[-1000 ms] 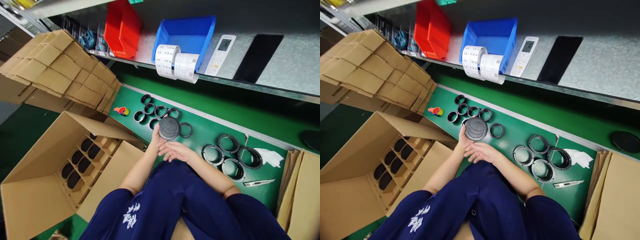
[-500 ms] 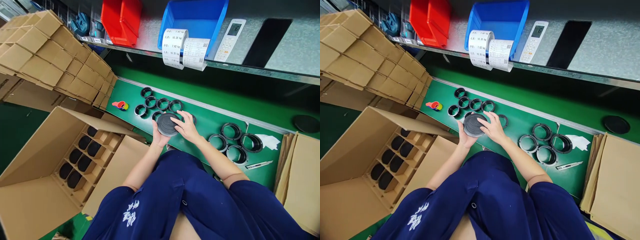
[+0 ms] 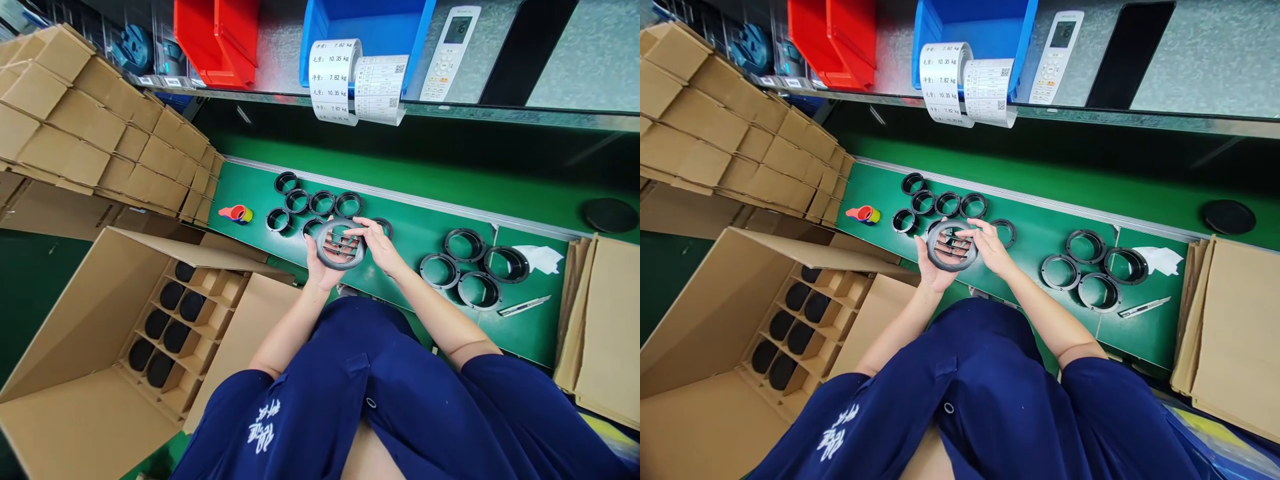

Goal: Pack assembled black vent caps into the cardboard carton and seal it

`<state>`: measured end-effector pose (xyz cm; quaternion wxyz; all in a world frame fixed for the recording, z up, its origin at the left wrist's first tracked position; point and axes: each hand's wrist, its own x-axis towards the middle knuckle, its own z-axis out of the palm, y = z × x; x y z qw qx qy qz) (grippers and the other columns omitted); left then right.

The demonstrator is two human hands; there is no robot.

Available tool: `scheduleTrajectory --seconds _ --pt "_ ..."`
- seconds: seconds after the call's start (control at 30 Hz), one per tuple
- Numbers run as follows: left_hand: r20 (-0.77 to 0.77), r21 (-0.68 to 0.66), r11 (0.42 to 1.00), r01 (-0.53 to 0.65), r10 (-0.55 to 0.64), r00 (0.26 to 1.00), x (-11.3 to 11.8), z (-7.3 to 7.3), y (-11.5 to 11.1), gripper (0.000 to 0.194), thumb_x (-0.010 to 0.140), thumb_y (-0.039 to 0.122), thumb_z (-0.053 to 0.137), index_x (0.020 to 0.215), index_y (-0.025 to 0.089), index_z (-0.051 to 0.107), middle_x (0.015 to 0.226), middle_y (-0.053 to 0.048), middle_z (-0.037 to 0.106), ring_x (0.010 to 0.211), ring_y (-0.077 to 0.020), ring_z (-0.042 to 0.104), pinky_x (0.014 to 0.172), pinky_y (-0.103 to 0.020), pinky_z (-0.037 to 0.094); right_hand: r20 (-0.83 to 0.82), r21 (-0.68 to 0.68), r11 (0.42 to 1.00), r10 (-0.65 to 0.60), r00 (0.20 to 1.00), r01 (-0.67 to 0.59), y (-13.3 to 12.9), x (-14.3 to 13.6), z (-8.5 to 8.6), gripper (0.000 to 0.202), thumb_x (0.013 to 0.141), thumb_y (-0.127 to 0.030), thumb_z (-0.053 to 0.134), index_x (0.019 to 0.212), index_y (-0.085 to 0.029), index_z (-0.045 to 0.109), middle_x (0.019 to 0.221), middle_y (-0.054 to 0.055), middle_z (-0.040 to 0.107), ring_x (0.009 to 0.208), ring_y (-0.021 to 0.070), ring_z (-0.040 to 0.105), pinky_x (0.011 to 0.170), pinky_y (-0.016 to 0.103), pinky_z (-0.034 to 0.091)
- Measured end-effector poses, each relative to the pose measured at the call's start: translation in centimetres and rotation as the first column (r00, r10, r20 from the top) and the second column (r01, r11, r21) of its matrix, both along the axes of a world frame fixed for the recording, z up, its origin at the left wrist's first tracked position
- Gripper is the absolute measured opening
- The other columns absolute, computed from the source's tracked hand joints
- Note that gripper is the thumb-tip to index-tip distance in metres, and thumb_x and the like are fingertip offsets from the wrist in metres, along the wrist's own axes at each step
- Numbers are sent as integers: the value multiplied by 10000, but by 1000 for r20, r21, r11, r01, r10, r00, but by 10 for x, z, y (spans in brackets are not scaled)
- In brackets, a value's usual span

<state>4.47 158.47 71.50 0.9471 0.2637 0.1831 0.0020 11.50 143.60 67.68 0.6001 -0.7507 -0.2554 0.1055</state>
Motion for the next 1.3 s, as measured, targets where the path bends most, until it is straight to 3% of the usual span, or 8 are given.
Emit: scheduleTrajectory --seconds 0.4,0.57,0.7,0.8,0.9,1.03,1.17,1.3 --pt "-156 -83 997 -4 -9 988 5 -16 2 698 958 739 405 1303 182 645 1289 -146 675 1281 -320 589 1083 -512 478 9 -65 997 -36 999 37 -2 -6 -18 741 1059 -610 77 1344 -295 684 1507 60 510 1429 253 408 1222 516 316" --pt "-296 -60 998 18 -35 954 5 -37 8 645 987 691 398 1234 167 683 1188 -110 730 1238 -284 624 1105 -453 480 304 -290 941 261 916 -173 3 -20 -44 723 944 -701 517 1513 -254 516 1629 116 359 1527 347 228 1258 602 200" --pt "-372 -58 992 113 -127 919 4 -56 1 560 1004 617 445 1185 152 699 1118 -108 750 1191 -277 658 1103 -419 489 75 -361 890 324 943 -277 4 -18 -66 1050 802 -706 711 1635 -245 266 1698 171 130 1562 406 102 1214 634 259" --pt "-389 -83 978 189 -206 898 6 -66 -1 637 992 678 399 1267 162 652 1200 -138 717 1196 -300 655 1101 -479 487 -76 -360 845 397 915 -396 3 -3 -80 1125 764 -672 753 1653 -278 186 1675 168 173 1532 399 202 1194 583 318" --pt "-464 -54 971 231 -229 855 7 -75 7 699 944 746 426 1425 248 519 1286 -146 662 1197 -308 648 1069 -571 484 -27 -487 852 205 978 -192 1 21 -96 1122 740 -581 795 1639 -209 238 1632 202 234 1472 411 283 1199 574 296" --pt "-537 22 981 194 -152 830 5 -85 28 671 972 648 491 1508 255 401 1391 -193 579 1241 -265 628 1061 -490 505 137 -688 711 -71 988 146 -4 51 -122 1101 706 -480 833 1595 -83 319 1607 285 231 1450 469 259 1215 629 163" --pt "-582 45 990 131 -80 809 -7 -89 47 612 1018 551 457 1505 184 412 1450 -212 546 1255 -255 631 1040 -412 539 148 -760 641 8 989 108 -2 66 -136 1086 717 -481 834 1598 -99 326 1635 282 224 1481 465 233 1226 634 80" --pt "-660 49 997 64 -15 751 -24 -91 64 564 1037 454 450 1503 138 433 1449 -240 557 1288 -287 615 1016 -423 572 139 -779 622 37 990 86 10 73 -127 1013 831 -523 738 1615 -75 277 1678 281 124 1550 455 100 1227 650 1"
